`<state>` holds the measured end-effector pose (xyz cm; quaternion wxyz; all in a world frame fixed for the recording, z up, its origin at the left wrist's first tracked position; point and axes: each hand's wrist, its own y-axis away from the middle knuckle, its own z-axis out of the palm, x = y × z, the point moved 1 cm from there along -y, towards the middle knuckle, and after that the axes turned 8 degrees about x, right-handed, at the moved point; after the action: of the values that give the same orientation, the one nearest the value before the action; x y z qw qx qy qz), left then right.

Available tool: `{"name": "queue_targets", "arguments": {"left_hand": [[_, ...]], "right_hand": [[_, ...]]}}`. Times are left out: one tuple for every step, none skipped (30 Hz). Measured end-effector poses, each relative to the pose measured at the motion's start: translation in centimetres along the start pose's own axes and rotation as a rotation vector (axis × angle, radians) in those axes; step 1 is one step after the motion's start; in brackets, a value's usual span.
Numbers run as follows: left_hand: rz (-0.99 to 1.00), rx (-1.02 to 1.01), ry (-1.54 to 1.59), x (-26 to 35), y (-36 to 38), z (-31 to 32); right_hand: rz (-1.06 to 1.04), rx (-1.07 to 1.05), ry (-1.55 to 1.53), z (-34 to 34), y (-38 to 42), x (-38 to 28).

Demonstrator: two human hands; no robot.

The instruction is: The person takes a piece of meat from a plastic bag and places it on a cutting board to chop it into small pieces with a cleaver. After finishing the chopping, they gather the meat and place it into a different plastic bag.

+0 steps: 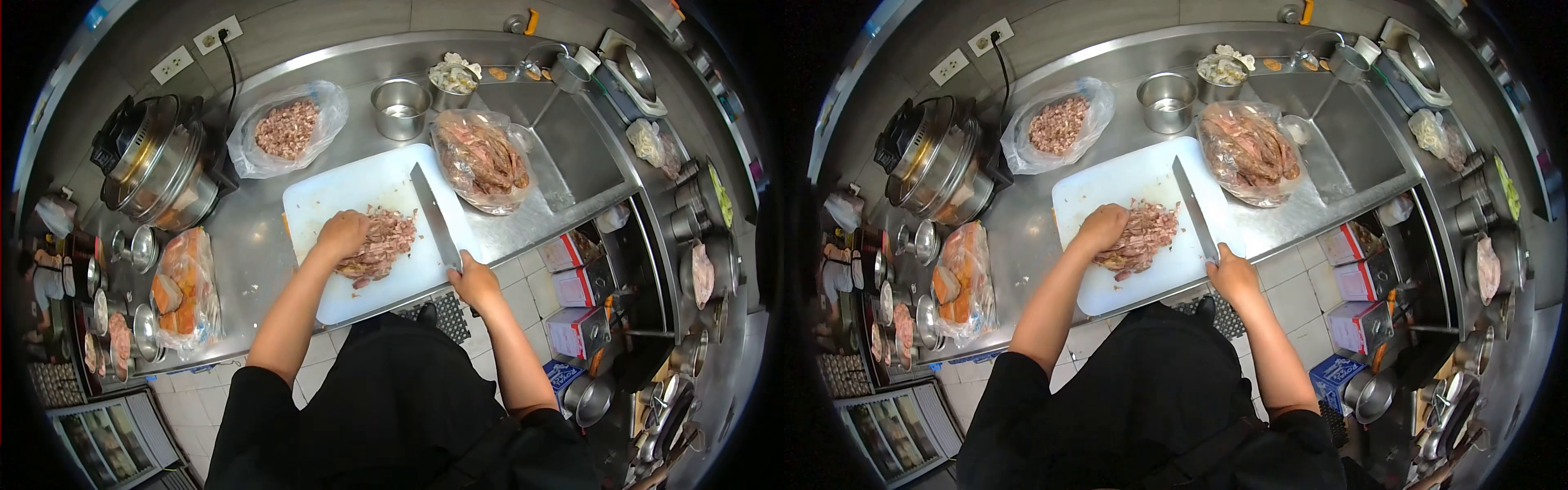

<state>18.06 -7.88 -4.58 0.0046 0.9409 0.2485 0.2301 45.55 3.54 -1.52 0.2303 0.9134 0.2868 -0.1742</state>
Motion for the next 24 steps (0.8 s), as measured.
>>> {"name": "queue_targets", "arguments": {"left_hand": [[-0.011,0.135,0.032,0.2,0.9,0.8],[-0.024,0.271,0.063,0.5,1.7,1.7],[0.038,0.430,0.060,0.9,2.5,2.4],[0.030,0.428,0.062,1.1,2.8,3.3],[0.072,0.584,0.048,1.4,3.0,3.9],[0.114,0.735,0.036,1.5,3.1,4.3],[0.111,0.727,0.046,1.7,3.0,4.4],[0.095,0.716,0.029,1.8,2.9,4.3],[0.079,0.706,0.008,1.8,2.8,4.1],[0.075,0.706,0.009,1.8,2.8,4.1],[0.066,0.704,0.005,1.9,2.8,4.0],[0.059,0.702,0.003,2.0,2.7,3.8],[0.057,0.700,0.007,2.1,2.7,3.7],[0.044,0.688,-0.002,2.1,2.7,3.7],[0.029,0.675,-0.011,2.2,2.8,3.6],[0.022,0.669,-0.007,2.2,2.9,3.6],[0.017,0.665,0.002,2.2,2.8,3.6],[0.012,0.662,0.010,2.1,2.8,3.5],[0.004,0.656,0.010,2.0,2.7,3.5],[0.022,0.655,0.018,2.0,2.7,3.4],[0.042,0.654,0.025,1.9,2.7,3.5],[0.038,0.648,0.026,1.8,2.7,3.6],[0.037,0.640,0.024,1.8,2.7,3.6],[0.037,0.637,0.023,1.8,2.5,3.5]], "right_hand": [[-0.003,0.098,-0.006,0.3,0.4,-0.1],[-0.008,0.195,-0.010,0.4,0.7,-0.2],[-0.013,0.187,-0.006,0.5,0.9,-0.5],[-0.058,0.209,-0.016,0.4,1.1,-0.9],[-0.099,0.232,-0.025,0.2,1.3,-1.2],[-0.092,0.227,-0.019,-0.1,1.6,-1.7],[-0.147,0.219,-0.022,-0.4,1.8,-2.4],[-0.205,0.211,-0.025,-1.0,2.0,-3.2],[-0.219,0.160,-0.004,-1.6,2.1,-4.1],[-0.220,0.157,-0.003,-2.1,2.0,-4.6],[-0.255,0.080,0.047,-2.4,1.9,-5.1],[-0.289,0.004,0.097,-2.7,1.9,-5.6],[-0.287,0.002,0.099,-3.4,2.2,-5.9],[-0.312,-0.033,0.133,-4.1,2.6,-6.3],[-0.338,-0.069,0.166,-4.8,2.9,-6.5],[-0.336,-0.078,0.168,-5.4,3.2,-6.7],[-0.333,-0.129,0.182,-5.8,3.4,-6.8],[-0.332,-0.180,0.194,-5.9,3.4,-6.9],[-0.332,-0.190,0.194,-5.6,3.0,-7.0],[-0.311,-0.225,0.151,-5.1,2.4,-7.0],[-0.289,-0.259,0.108,-4.5,1.8,-7.0],[-0.287,-0.266,0.108,-2.6,0.7,-6.9],[-0.289,-0.213,0.084,0.1,-1.0,-6.8],[-0.294,-0.155,0.062,1.7,-2.2,-7.1]]}}
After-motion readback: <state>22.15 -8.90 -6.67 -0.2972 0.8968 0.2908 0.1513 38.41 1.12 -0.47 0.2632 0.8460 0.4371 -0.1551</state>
